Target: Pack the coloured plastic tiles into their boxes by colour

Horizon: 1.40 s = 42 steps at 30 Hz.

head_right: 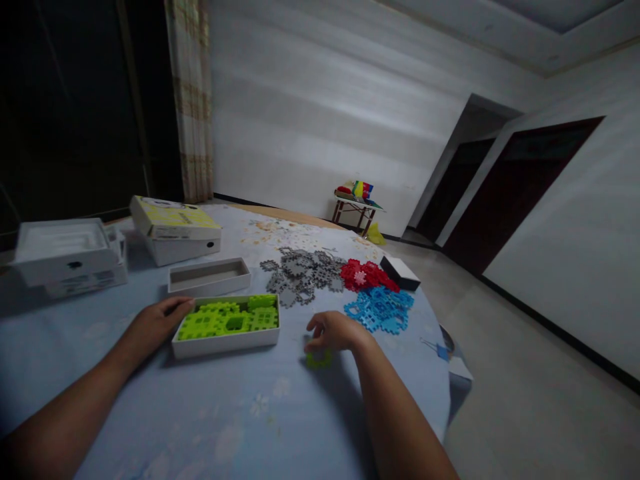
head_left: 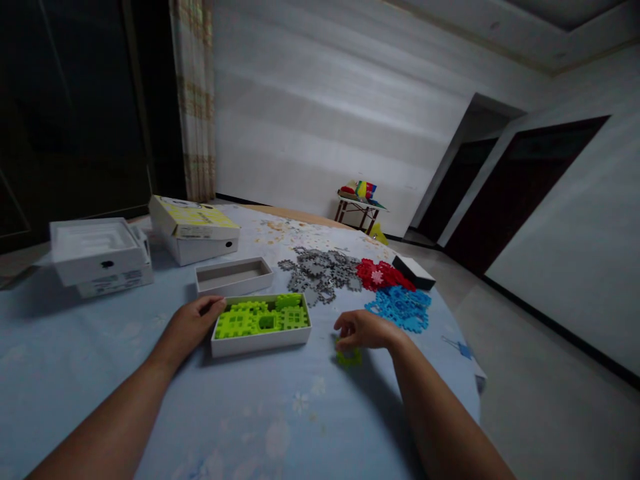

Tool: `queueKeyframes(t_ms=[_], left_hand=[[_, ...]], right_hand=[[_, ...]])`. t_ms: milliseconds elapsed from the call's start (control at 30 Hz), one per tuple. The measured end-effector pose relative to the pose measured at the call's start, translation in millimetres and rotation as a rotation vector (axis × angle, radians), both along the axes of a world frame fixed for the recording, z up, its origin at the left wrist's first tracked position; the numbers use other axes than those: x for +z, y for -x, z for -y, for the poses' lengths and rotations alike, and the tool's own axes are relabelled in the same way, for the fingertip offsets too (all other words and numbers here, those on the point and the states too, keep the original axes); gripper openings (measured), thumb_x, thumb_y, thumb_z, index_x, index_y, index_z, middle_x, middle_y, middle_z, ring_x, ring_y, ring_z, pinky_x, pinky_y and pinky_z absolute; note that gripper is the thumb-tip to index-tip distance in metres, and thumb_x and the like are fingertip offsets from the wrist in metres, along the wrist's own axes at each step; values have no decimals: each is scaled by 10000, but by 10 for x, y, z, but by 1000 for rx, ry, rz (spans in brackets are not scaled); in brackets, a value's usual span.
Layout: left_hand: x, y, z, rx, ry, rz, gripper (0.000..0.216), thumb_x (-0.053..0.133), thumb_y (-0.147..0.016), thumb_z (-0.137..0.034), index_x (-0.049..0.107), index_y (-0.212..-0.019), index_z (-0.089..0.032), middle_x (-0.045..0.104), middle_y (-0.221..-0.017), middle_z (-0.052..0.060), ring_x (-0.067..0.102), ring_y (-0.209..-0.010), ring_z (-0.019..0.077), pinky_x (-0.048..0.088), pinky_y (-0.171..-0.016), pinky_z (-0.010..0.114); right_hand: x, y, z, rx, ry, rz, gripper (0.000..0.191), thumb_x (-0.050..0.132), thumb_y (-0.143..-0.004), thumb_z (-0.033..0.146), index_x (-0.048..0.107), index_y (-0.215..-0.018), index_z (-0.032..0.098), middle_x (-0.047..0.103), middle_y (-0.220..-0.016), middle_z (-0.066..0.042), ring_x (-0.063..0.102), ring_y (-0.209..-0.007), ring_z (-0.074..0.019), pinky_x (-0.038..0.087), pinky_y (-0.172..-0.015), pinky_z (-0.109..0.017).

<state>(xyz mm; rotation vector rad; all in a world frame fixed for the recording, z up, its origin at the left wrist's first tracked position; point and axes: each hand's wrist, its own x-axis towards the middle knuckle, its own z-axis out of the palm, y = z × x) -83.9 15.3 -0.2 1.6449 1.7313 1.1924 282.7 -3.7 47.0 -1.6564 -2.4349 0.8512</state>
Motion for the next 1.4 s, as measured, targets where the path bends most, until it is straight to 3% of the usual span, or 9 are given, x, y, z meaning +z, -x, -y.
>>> queueKeyframes(t_ms=[100,233,400,533,633,800,933,1233,1400], left_hand=[[13,-9,18,8,5,-4,441,521,-650,-535,674,-863,-180,715,-850,48,645,-769,222,496,-718,279],[18,-17,33,18,8,-1,457,511,-654,-546,673,-866,-175,714,-849,55,643,-762,226,496,-714,287],[8,-8,30,19,12,7,449,520,-650,-542,678,-865,-182,717,-816,48,648,-745,224,498,-693,283],[0,-9,20,14,24,19,451,522,-651,-542,672,-876,-180,717,-815,48,647,-742,225,497,-673,282],[16,-19,27,7,28,35,449,528,-645,-542,670,-866,-178,714,-805,41,646,-738,219,492,-668,269],[31,-23,46,-4,24,61,439,520,-653,-537,660,-846,-168,711,-818,43,642,-764,223,486,-701,277],[1,-17,34,-33,15,92,432,509,-671,-537,652,-852,-171,707,-834,46,639,-785,226,485,-713,290],[26,-44,42,-21,24,109,436,515,-649,-528,658,-839,-162,710,-811,55,638,-770,234,489,-695,305],[29,-43,50,-27,22,108,440,520,-649,-538,659,-834,-163,711,-795,55,642,-770,239,490,-687,305]], right_hand=[[-32,-59,82,25,-36,44,509,748,-518,403,648,-985,228,658,-883,-27,586,-719,-153,420,-596,-220],[-76,-93,121,-15,-48,18,410,766,-483,312,675,-876,239,656,-780,-7,557,-628,-138,384,-519,-208],[-68,-110,44,-21,16,-239,235,712,-589,297,659,-784,178,588,-607,27,483,-532,-90,348,-485,-191],[118,113,-65,-86,-164,-531,203,639,-690,318,629,-794,144,593,-657,9,487,-573,-84,379,-543,-200],[276,455,-166,-87,-347,-606,207,624,-712,328,623,-810,146,599,-689,1,483,-587,-86,379,-544,-202],[365,1050,-342,14,-574,-533,146,614,-729,268,641,-828,163,588,-691,6,484,-599,-86,380,-569,-202],[291,1322,-451,80,-631,-439,98,622,-722,206,657,-807,171,591,-695,4,506,-622,-91,391,-602,-199],[100,1500,-491,107,-493,-344,203,599,-757,232,668,-947,211,670,-789,-5,576,-681,-115,432,-649,-217],[100,1437,-464,83,-536,-339,215,552,-771,193,677,-946,208,685,-825,-20,596,-713,-133,449,-683,-236]])
